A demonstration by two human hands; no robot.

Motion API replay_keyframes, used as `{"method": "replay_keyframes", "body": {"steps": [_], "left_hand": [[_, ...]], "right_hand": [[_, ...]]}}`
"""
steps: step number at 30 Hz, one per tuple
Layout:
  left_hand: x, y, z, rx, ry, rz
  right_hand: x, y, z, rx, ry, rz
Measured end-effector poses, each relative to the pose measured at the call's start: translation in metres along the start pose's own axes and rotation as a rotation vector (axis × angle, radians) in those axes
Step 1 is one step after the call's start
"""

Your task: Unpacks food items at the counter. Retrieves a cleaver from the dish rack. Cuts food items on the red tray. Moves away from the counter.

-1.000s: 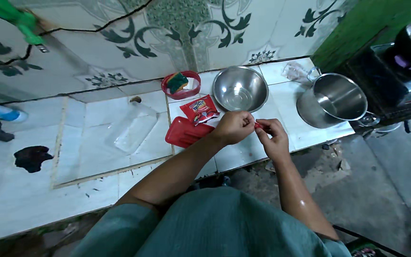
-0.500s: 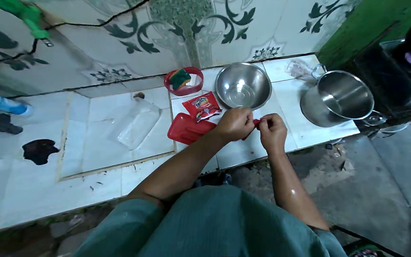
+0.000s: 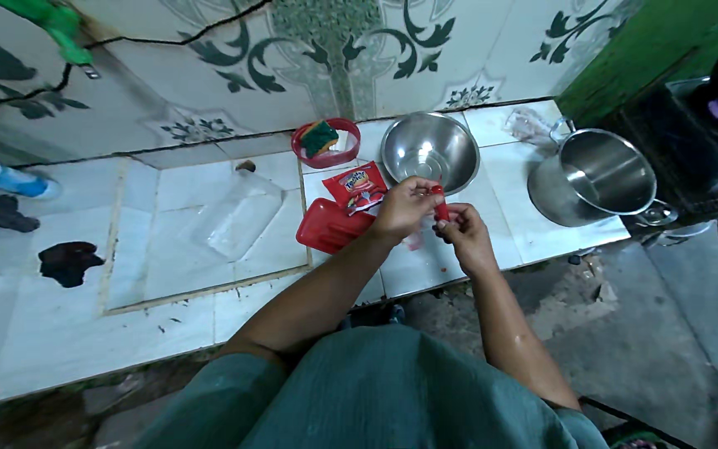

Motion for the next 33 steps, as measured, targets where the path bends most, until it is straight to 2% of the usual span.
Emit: {"method": "replay_keyframes", "body": {"steps": [7,9,14,20,24,28,30,33], "left_hand": [[0.003,0.009,-0.009,-0.259,0.085,0.072],[0.004,0.007,-0.013,-0.248,0.099,0.06],[0.005,-0.007,-0.028,0.168,0.129,-0.142],[0.006,-0.011,-0.046,0.249,0.274,-0.258],[0.003,-0.026,-0.044,0.45,0.217,-0.382],[0.002,-0.027,-0.048,0.552,0.165,-0.404],[0.0,-0.027,-0.047,0.609,0.143,-0.402],[-0.005,-0.028,-0.052,0.748,0.102,-0.42]], "right_hand": [[-0.001,0.003,-0.006,0.123,0.045,0.039],[-0.001,0.002,-0.008,0.222,0.057,0.034],[0.0,0.001,-0.003,0.394,-0.002,0.042],[0.0,0.001,0.004,0.404,0.02,0.007],[0.005,0.01,0.013,0.425,-0.026,0.053],[0.009,0.016,0.043,0.529,-0.234,0.073],[0.012,0.016,0.056,0.578,-0.239,0.007],[0.014,0.023,0.056,0.444,-0.194,0.001]]}}
Point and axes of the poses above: each hand's wrist, its own x-axis towards the middle knuckle, its own y-axis out of the back of the hand, z = x × y, the point moved 10 cm from there along x, towards the middle knuckle, and after that the axes turned 4 degrees about -z, right-handed, at the moved point
